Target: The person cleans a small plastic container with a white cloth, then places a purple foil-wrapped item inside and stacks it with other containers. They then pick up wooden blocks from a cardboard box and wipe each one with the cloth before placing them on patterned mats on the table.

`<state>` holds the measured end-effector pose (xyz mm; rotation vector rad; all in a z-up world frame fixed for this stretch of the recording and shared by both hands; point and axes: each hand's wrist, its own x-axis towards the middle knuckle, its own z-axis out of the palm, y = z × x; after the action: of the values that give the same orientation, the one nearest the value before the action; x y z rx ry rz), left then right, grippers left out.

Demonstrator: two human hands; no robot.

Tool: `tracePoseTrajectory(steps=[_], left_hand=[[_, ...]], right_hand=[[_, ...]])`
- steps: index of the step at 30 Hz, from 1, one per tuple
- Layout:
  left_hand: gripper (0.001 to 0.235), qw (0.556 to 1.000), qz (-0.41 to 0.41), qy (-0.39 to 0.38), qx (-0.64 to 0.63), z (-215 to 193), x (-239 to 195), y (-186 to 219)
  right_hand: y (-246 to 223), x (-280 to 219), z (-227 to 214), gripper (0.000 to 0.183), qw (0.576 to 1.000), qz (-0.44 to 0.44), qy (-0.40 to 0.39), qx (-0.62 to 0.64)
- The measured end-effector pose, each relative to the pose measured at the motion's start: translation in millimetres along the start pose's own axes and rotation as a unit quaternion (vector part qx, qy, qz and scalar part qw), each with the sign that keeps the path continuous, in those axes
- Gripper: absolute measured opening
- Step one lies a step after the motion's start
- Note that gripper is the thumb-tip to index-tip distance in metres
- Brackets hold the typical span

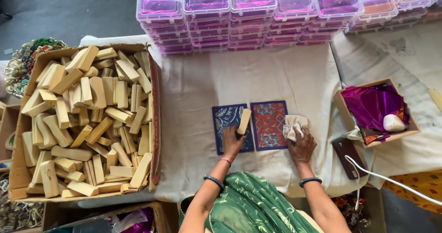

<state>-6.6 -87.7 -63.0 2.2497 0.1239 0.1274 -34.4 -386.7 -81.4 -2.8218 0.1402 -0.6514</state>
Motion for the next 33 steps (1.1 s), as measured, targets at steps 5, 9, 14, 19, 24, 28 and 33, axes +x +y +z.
tracePoseTrajectory(steps=[5, 9, 14, 19, 24, 28, 33], left_hand=[[0.052, 1.000, 0.015, 0.010, 0.016, 13.9, 0.1, -9.4], [0.046, 0.999, -0.017, 0.006, 0.040, 14.3, 1.8, -5.4], [0.043, 0.999, -0.029, 0.012, 0.039, 12.0, 3.3, 7.4], [0.040, 0.998, -0.034, 0.043, 0.042, 37.1, 5.3, -25.0], [0.025, 0.993, -0.045, 0.085, 0.068, 38.6, 4.5, -24.8], [0.034, 0.996, -0.040, 0.059, 0.043, 7.9, 12.3, 12.8], [0.040, 0.997, -0.058, 0.029, 0.041, 8.2, 10.1, 7.7]], right_hand=[[-6.2, 20.9, 10.3, 0.056, 0.999, 0.001, -0.035, -0.003], [12.3, 57.2, 32.5, 0.043, 0.985, 0.104, -0.116, 0.069], [-50.4, 97.7, 11.4, 0.042, 0.984, -0.009, -0.051, 0.170], [-127.3, 61.5, 32.8, 0.042, 0.945, -0.196, -0.045, 0.257], [-155.0, 52.0, 29.2, 0.047, 0.925, -0.240, -0.126, 0.266], [-148.0, 94.7, 70.2, 0.041, 0.941, -0.209, -0.150, 0.218], [-147.1, 95.4, 94.0, 0.041, 0.964, -0.162, -0.118, 0.173]])
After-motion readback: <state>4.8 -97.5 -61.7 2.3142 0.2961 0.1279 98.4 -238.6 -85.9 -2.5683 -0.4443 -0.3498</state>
